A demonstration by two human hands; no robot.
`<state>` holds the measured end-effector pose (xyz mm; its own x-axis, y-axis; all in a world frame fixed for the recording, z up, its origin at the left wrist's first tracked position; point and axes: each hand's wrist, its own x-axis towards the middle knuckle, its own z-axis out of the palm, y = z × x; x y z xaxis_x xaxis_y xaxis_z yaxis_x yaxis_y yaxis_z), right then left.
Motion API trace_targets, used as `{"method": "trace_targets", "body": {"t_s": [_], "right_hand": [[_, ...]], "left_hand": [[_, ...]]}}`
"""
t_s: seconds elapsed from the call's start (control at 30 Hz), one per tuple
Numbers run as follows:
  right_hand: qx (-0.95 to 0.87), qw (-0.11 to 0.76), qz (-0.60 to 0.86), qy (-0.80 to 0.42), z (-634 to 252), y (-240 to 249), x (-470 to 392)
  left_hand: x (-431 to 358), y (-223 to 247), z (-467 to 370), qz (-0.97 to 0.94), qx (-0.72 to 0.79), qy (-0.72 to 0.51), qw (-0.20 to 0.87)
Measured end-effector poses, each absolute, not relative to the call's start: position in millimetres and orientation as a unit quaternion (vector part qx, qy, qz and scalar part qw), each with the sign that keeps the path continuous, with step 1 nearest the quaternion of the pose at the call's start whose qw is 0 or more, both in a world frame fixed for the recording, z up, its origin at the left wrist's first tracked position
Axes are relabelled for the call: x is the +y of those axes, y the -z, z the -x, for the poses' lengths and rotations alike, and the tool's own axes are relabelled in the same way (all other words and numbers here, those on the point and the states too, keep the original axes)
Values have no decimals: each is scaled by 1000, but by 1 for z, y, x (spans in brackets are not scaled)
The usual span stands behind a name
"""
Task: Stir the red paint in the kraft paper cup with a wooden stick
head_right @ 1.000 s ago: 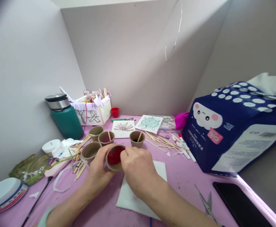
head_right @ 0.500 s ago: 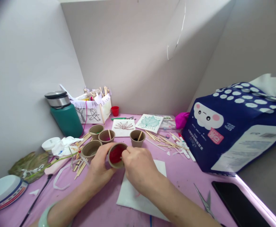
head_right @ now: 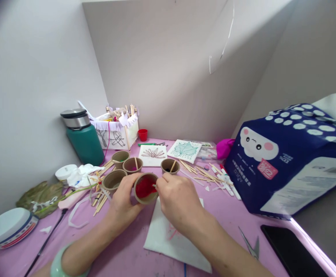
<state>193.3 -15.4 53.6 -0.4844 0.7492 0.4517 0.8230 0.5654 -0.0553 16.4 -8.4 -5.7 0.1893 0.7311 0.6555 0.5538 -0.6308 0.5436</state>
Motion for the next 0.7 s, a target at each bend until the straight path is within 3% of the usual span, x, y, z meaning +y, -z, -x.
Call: {"method": "trace_targets", "body": {"t_s": [0.23, 0.47, 0.7], "right_hand": [[-871, 237, 429, 20, -185, -49, -19], [-856, 200, 464, 106, -187, -47, -17], [-859, 241, 451, 8, -182, -46, -17]], "left_hand": [[-10, 8, -18, -767, 407, -483, 115], [-9, 10, -18, -774, 404, -471, 124], [-8, 13, -18, -768, 412, -473, 127]]}}
